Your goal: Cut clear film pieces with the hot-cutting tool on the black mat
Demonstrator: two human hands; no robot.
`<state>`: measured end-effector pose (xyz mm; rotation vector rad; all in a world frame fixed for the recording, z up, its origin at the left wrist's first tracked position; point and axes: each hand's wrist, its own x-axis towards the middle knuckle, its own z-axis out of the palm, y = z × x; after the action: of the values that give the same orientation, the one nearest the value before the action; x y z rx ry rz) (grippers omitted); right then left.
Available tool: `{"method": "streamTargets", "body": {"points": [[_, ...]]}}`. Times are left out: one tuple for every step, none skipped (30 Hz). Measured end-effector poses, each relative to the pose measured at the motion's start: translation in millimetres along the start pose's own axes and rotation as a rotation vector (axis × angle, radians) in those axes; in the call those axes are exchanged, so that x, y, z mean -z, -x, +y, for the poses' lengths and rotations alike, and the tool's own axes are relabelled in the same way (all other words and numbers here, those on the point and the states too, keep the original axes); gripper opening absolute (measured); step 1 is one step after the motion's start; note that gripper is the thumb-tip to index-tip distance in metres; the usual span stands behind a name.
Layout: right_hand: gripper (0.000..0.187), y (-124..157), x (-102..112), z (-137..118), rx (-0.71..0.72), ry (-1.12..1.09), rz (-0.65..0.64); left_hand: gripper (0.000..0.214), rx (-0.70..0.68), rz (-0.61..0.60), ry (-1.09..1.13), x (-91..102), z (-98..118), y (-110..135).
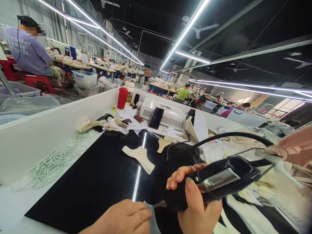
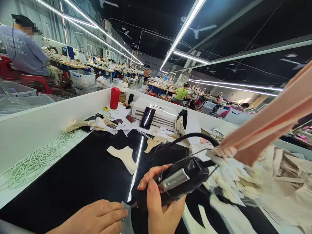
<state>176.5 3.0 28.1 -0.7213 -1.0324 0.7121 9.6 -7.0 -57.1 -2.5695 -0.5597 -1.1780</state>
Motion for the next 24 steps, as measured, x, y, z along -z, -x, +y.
{"method": "streamTargets", "body": {"points": [[0.025,-0.2,0.5,0.7,0.006,0.008,-0.011,0.028,-0.002,-0.015,-0.003,0.1,0.0,0.4],[0.025,-0.4,0.7,1.2,0.009,0.012,-0.019,0.026,0.000,-0.027,-0.004,0.3,0.1,0.6],[0.025,-0.7,0.3,1.6,0.007,0.011,-0.018,0.026,0.004,-0.031,-0.004,0.6,0.1,0.6],[0.026,-0.9,-0.5,1.7,0.002,0.004,-0.010,0.027,0.004,-0.025,-0.004,0.9,0.2,0.5],[0.027,-1.1,-1.8,1.6,-0.004,-0.008,0.001,0.029,0.004,-0.016,-0.004,1.3,0.2,0.2],[0.027,-1.2,-3.4,1.6,-0.001,-0.026,0.008,0.032,0.003,-0.004,-0.003,1.5,0.2,-0.1],[0.028,-1.4,-5.0,1.7,0.008,-0.044,0.016,0.035,0.004,0.005,0.000,1.8,0.2,-0.4],[0.027,-1.6,-6.3,2.0,0.026,-0.061,0.018,0.036,0.005,0.005,0.001,2.0,0.2,-0.7],[0.027,-1.7,-7.0,2.6,0.042,-0.073,0.005,0.035,0.005,-0.001,0.003,2.2,0.1,-1.0],[0.027,-1.9,-7.0,3.4,0.051,-0.078,-0.016,0.033,0.006,-0.017,0.004,2.3,0.1,-1.2],[0.027,-2.0,-6.5,4.4,0.049,-0.076,-0.037,0.030,0.003,-0.031,0.003,2.3,0.0,-1.5],[0.027,-2.1,-5.5,5.4,0.042,-0.070,-0.058,0.028,-0.001,-0.044,0.001,2.4,0.0,-1.9],[0.026,-2.0,-4.3,6.3,0.031,-0.061,-0.076,0.027,-0.005,-0.053,-0.001,2.5,-0.1,-2.4],[0.026,-2.0,-3.3,6.9,0.029,-0.055,-0.091,0.028,-0.009,-0.048,-0.002,2.6,-0.1,-3.1],[0.025,-1.9,-2.8,7.1,0.028,-0.048,-0.097,0.031,-0.012,-0.033,-0.003,2.8,0.0,-3.9],[0.025,-1.9,-2.9,7.0,0.035,-0.047,-0.085,0.033,-0.009,-0.019,-0.003,3.2,0.1,-4.7],[0.026,-2.0,-3.5,6.5,0.040,-0.049,-0.068,0.035,-0.007,-0.009,-0.003,3.6,0.2,-5.4],[0.026,-2.1,-4.7,5.7,0.043,-0.054,-0.049,0.036,-0.005,-0.007,-0.001,4.2,0.4,-5.9],[0.027,-2.4,-6.1,4.7,0.043,-0.059,-0.028,0.035,-0.004,-0.010,0.001,4.7,0.7,-6.1],[0.028,-2.7,-7.4,3.7,0.044,-0.064,-0.010,0.032,-0.003,-0.022,0.002,5.1,0.9,-6.0],[0.028,-3.1,-8.3,2.9,0.044,-0.067,0.001,0.029,-0.002,-0.038,0.003,5.4,1.1,-5.6],[0.028,-3.4,-8.5,2.4,0.046,-0.069,-0.002,0.026,-0.004,-0.052,0.002,5.6,1.2,-5.0],[0.028,-3.7,-8.2,2.2,0.046,-0.065,-0.016,0.024,-0.006,-0.063,-0.001,5.5,1.3,-4.3],[0.028,-3.8,-7.2,2.5,0.047,-0.059,-0.032,0.022,-0.008,-0.074,-0.004,5.4,1.3,-3.7]]}}
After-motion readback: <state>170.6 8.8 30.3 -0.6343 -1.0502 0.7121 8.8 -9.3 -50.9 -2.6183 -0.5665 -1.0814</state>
